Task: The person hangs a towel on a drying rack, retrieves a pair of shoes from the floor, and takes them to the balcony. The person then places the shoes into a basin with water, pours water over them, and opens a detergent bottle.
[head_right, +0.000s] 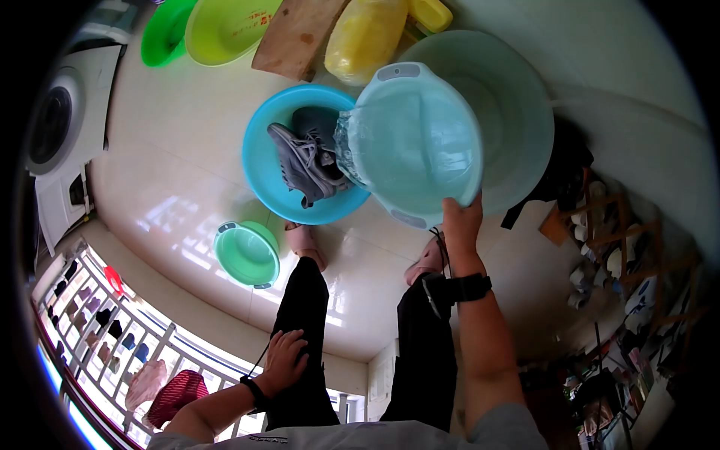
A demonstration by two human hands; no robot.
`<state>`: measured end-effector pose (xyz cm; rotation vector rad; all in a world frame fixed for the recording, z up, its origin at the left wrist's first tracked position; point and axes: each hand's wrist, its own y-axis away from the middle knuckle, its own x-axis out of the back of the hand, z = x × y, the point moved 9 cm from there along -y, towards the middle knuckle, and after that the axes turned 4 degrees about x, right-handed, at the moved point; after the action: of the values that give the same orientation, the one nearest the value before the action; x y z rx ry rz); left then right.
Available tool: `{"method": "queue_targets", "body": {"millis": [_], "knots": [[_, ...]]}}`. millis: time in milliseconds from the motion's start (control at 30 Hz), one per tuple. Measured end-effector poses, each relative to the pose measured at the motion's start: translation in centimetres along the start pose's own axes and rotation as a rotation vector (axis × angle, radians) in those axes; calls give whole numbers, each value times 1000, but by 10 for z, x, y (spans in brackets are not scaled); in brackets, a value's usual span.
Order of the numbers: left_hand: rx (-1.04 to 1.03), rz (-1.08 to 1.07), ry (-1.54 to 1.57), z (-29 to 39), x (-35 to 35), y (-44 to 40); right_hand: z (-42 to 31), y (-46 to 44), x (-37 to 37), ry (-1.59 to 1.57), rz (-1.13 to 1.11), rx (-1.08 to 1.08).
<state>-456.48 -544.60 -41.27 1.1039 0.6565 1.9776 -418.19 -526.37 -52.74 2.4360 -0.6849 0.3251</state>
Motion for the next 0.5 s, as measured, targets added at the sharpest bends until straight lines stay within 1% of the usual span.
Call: {"method": "queue_targets", "body": {"millis": [33, 67, 133, 167, 233, 367, 433, 500], "knots": [[5, 2, 4, -2, 1, 1, -11, 3, -3, 58, 13, 82], [-1, 5, 9, -3, 2, 1, -16, 6, -7, 61, 8, 83], [-6, 8, 17, -6, 3, 3, -43, 15, -12, 240, 39, 242], [-9, 16, 23, -7, 4, 4, -47, 19, -16, 242, 35, 245], [-11, 29, 34, -9, 6, 4, -78, 32, -21, 382, 106, 498], [-3, 21, 35, -13, 6, 5, -105, 45, -30, 464, 60, 575], [-6, 27, 38, -15, 6, 5, -122, 55, -37, 446, 12, 746], [-5, 23, 46, -15, 6, 6, -133, 62, -41, 425, -10, 795]]}}
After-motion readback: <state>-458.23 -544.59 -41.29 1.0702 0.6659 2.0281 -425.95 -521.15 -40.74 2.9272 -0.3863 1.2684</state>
